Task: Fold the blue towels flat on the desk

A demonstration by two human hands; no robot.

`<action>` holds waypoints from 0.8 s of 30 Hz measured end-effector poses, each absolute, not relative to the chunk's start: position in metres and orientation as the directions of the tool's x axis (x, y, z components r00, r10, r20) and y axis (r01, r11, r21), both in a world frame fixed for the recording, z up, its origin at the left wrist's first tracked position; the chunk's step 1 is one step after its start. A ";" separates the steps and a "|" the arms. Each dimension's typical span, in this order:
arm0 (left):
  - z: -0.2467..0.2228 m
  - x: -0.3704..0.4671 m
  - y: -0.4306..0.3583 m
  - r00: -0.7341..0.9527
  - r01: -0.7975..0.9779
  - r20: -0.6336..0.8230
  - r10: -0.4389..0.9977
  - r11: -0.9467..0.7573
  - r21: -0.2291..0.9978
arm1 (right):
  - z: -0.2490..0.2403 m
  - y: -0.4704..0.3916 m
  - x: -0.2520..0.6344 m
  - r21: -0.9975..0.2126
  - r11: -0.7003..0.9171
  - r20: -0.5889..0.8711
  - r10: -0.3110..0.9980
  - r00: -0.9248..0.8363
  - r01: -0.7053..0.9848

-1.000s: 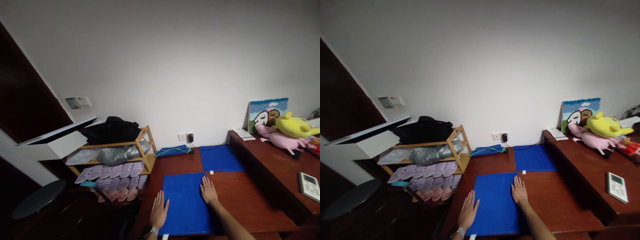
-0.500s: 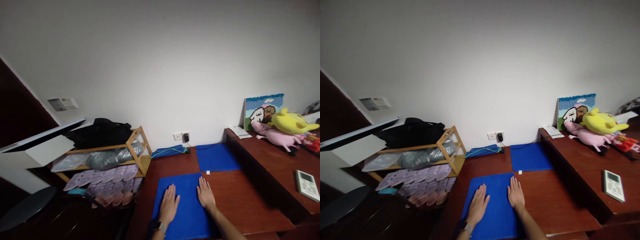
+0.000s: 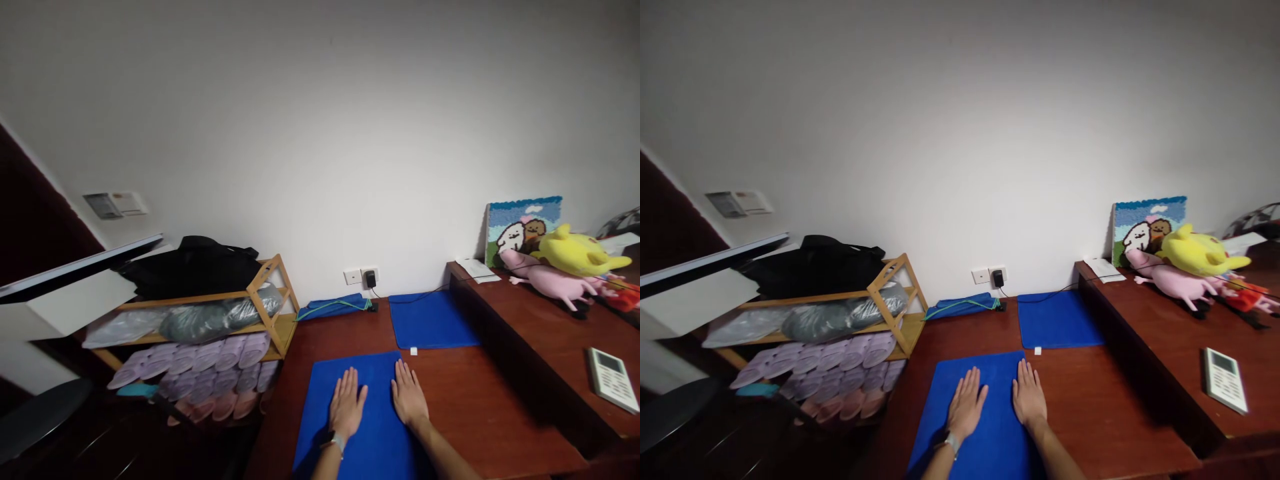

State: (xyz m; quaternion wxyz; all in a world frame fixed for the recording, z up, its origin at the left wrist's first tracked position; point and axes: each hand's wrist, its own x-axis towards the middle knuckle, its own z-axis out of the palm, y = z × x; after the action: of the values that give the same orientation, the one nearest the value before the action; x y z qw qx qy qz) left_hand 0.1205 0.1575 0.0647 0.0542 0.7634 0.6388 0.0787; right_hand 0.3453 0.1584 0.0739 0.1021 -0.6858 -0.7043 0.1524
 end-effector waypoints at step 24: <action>0.033 0.019 0.156 -0.156 0.981 0.200 0.967 0.128 0.146 | 0.072 0.200 0.344 -0.336 0.033 -0.051 0.997 -0.053 0.941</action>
State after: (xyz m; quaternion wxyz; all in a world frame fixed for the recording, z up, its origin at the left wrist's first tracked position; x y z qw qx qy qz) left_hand 0.0195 0.1562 0.0332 -0.0279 0.6491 0.7504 0.1214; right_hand 0.3438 0.2003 0.0719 0.0993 -0.6809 -0.7117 0.1410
